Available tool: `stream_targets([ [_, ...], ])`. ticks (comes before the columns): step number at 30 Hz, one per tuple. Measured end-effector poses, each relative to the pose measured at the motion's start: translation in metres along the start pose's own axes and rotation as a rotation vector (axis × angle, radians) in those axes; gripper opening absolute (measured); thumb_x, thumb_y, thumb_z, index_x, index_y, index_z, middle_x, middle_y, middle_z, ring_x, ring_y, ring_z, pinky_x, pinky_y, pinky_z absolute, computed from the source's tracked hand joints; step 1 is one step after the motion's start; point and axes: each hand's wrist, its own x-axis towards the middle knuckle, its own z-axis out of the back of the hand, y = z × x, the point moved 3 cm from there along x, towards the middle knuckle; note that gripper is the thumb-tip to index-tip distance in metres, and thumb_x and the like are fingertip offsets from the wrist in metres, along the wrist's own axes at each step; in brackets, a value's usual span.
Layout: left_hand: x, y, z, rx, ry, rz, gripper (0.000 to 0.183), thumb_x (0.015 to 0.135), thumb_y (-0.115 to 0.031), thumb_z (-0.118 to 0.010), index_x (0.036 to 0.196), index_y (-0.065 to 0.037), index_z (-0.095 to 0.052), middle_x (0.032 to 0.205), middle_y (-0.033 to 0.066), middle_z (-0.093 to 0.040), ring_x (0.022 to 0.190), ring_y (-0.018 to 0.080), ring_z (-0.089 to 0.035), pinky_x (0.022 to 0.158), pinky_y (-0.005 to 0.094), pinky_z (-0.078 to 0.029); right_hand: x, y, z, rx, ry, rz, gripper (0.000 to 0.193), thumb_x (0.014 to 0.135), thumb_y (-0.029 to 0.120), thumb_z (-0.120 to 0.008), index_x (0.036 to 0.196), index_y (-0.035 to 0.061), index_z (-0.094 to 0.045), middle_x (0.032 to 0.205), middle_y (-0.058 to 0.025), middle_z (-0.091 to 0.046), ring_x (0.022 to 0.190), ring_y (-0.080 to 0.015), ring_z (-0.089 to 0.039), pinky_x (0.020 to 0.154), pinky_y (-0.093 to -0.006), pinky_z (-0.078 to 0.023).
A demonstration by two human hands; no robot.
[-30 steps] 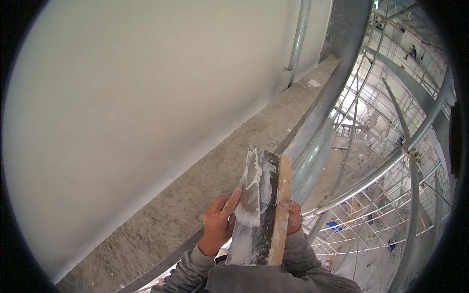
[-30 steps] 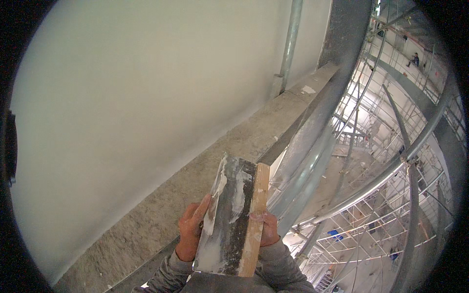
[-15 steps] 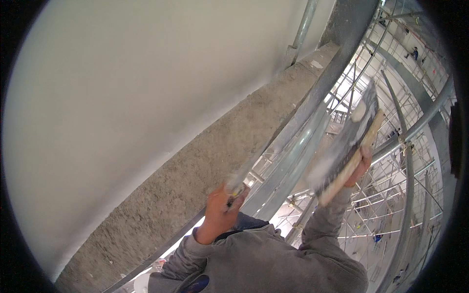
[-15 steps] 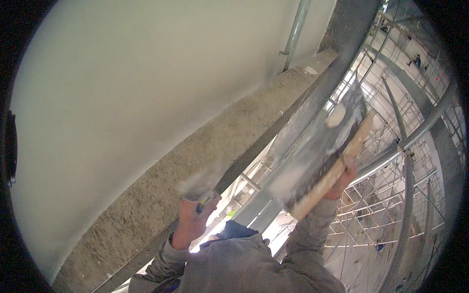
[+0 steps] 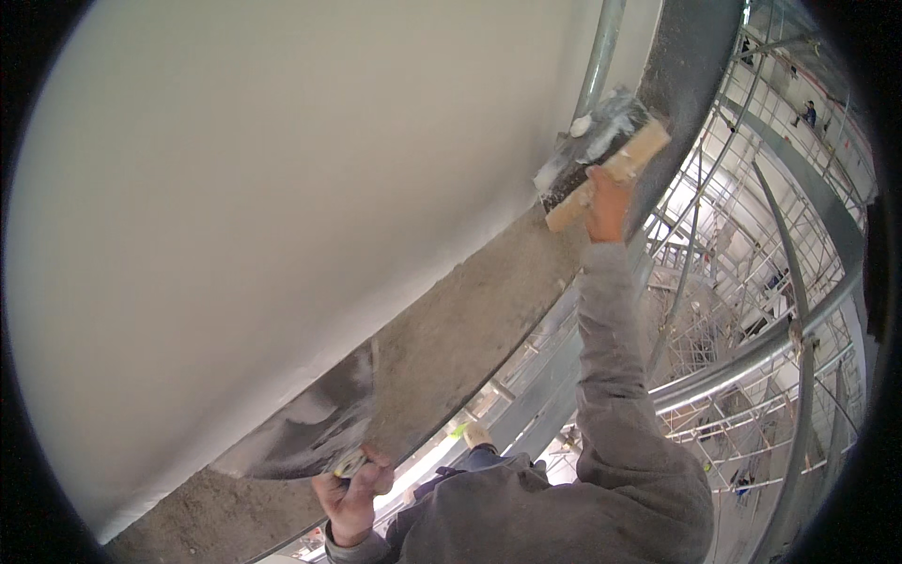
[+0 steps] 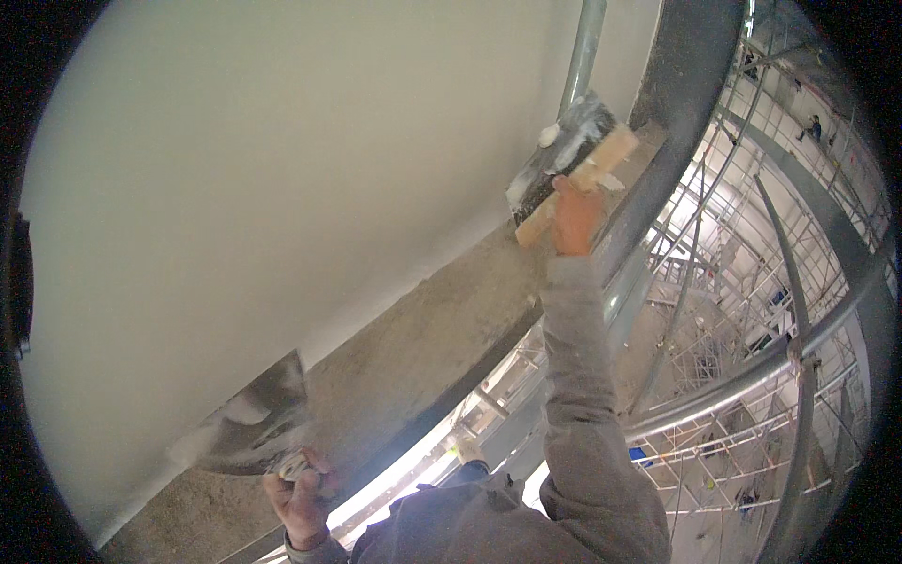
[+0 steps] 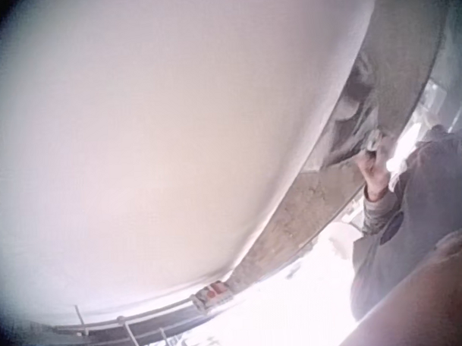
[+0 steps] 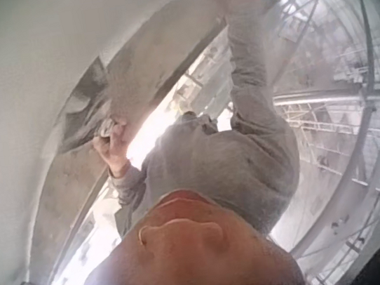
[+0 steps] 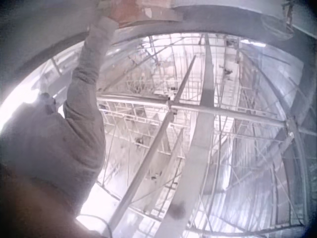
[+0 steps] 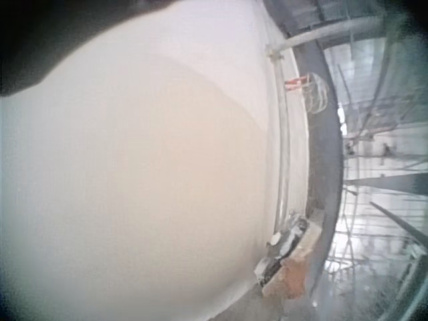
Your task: The person applies plaster to a ceiling using a hawk and trowel while standing on scaffolding. They repeatedly scoop plaster from the hawk and spread it across the ceiling surface, smoothing it with the trowel.
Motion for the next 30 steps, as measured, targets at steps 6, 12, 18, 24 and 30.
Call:
stream_targets([
  [6,0.021,0.018,-0.034,0.05,-0.124,-0.135,0.025,0.073,-0.012,-0.058,0.09,0.001,-0.046,0.069,0.0093,-0.053,0.05,0.0144,-0.05,0.041,0.0243,-0.04,0.127,-0.099,-0.055,-0.577,-0.125,0.424,0.027,0.066,0.003,-0.058,0.09,-0.0077,-0.052,0.079,-0.0212,-0.056,0.071,-0.034,-0.055,0.064,-0.0374,-0.042],
  [12,0.032,0.022,-0.075,0.309,-0.27,-0.132,0.026,0.076,-0.02,-0.057,0.069,0.004,-0.05,0.058,0.0082,-0.05,0.05,0.0112,-0.046,0.046,0.0229,-0.036,0.156,-0.11,-0.102,-0.485,-0.051,0.208,0.039,0.067,0.003,-0.056,0.105,0.0057,-0.052,0.085,-0.0198,-0.058,0.081,-0.0344,-0.057,0.069,-0.0388,-0.045],
  [18,0.033,0.027,-0.087,0.275,-0.251,-0.042,0.025,0.075,-0.017,-0.058,0.063,0.003,-0.048,0.069,0.0102,-0.052,0.056,0.0125,-0.045,0.05,0.0223,-0.035,0.185,-0.122,-0.119,-0.463,0.023,0.221,0.037,0.068,0.004,-0.052,0.105,0.0029,-0.05,0.075,-0.0127,-0.056,0.069,-0.0256,-0.055,0.063,-0.0332,-0.043],
  [24,0.034,0.023,-0.082,0.196,-0.252,-0.065,0.022,0.076,-0.014,-0.056,0.062,0.001,-0.047,0.069,0.0095,-0.052,0.056,0.0118,-0.044,0.049,0.0228,-0.034,0.182,-0.122,-0.121,-0.321,0.341,-0.042,0.061,0.067,0.005,-0.047,0.126,0.0071,-0.032,0.101,-0.017,-0.054,0.087,-0.0241,-0.055,0.075,-0.0304,-0.043],
  [30,0.034,0.003,-0.056,0.122,-0.154,0.138,0.023,0.076,-0.014,-0.057,0.061,-0.001,-0.046,0.071,0.0093,-0.052,0.058,0.0116,-0.044,0.052,0.0235,-0.035,0.102,-0.084,-0.14,-0.306,0.397,0.008,0.064,0.064,0.004,-0.05,0.125,0.0014,-0.031,0.103,-0.0185,-0.051,0.089,-0.0252,-0.053,0.076,-0.031,-0.043],
])
